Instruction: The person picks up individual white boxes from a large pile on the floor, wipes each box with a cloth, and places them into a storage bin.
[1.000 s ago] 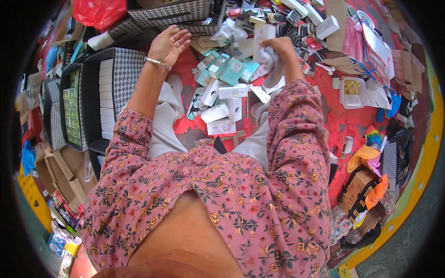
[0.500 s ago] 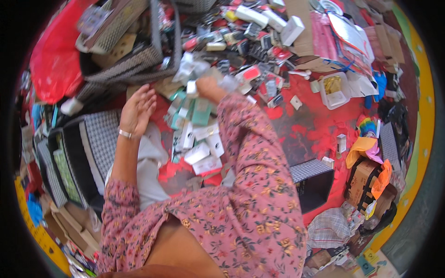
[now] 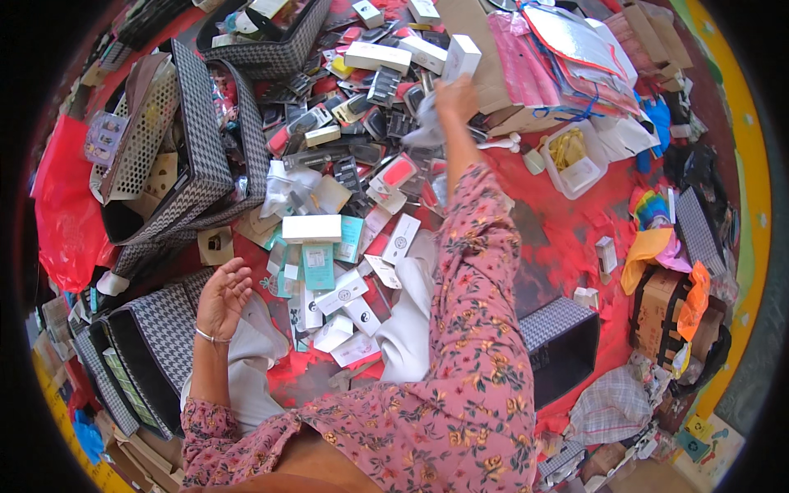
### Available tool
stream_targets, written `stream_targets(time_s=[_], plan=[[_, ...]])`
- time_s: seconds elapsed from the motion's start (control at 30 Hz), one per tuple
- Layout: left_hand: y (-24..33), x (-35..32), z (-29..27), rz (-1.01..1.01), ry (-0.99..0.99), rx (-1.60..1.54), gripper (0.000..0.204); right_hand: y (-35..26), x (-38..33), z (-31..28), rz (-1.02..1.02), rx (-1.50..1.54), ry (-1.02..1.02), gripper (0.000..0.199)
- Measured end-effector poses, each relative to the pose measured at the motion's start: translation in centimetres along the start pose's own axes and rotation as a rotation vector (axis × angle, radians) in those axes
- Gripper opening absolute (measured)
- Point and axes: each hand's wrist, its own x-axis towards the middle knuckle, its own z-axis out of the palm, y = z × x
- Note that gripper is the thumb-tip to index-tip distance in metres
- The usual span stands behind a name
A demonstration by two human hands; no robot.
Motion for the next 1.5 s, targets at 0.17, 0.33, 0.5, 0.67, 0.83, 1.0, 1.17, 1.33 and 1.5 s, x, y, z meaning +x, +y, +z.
stream_targets(time_s=[0.17,0.33,0.5,0.67,0.83,1.0,1.17,1.33,1.5], plan=[[-1.5,1.2,0.4,-0.064,-0.073,0.067,0.025,-0.8,7.4,-0.7,-0.049,-0.132,-0.034,0.073],[-3.0,1.4,-0.5,-0.131,-0.037,0.098,0.025,-0.4,9.0,1.2,0.072,-0.113,-0.042,0.055],[-3.4,2.0,-0.8,-0.127,0.010,0.126,0.023,0.3,8.0,1.9,-0.121,-0.115,-0.039,0.042],[-2.9,2.4,0.6,-0.104,-0.011,0.211,0.023,0.6,0.1,-1.0,-0.487,-0.129,-0.205,0.034],[-4.0,1.8,0.7,-0.007,-0.005,0.448,0.041,-1.5,-11.4,-3.9,-0.631,0.271,-0.756,0.035],[-4.5,1.6,3.0,0.479,-0.269,0.620,0.075,-8.1,-19.4,-6.6,-0.418,0.985,-1.456,0.030],[-3.0,0.3,2.3,0.100,-0.148,0.466,0.061,-12.4,-20.1,-4.9,-0.584,0.905,-1.654,0.040],[-2.9,-0.2,2.2,0.048,-0.137,0.302,0.060,-10.8,-10.3,3.3,-0.203,0.740,-0.975,0.034],[-1.5,0.5,2.6,-0.043,-0.130,0.285,0.067,-5.9,1.2,8.9,-0.228,0.142,-0.261,0.030]])
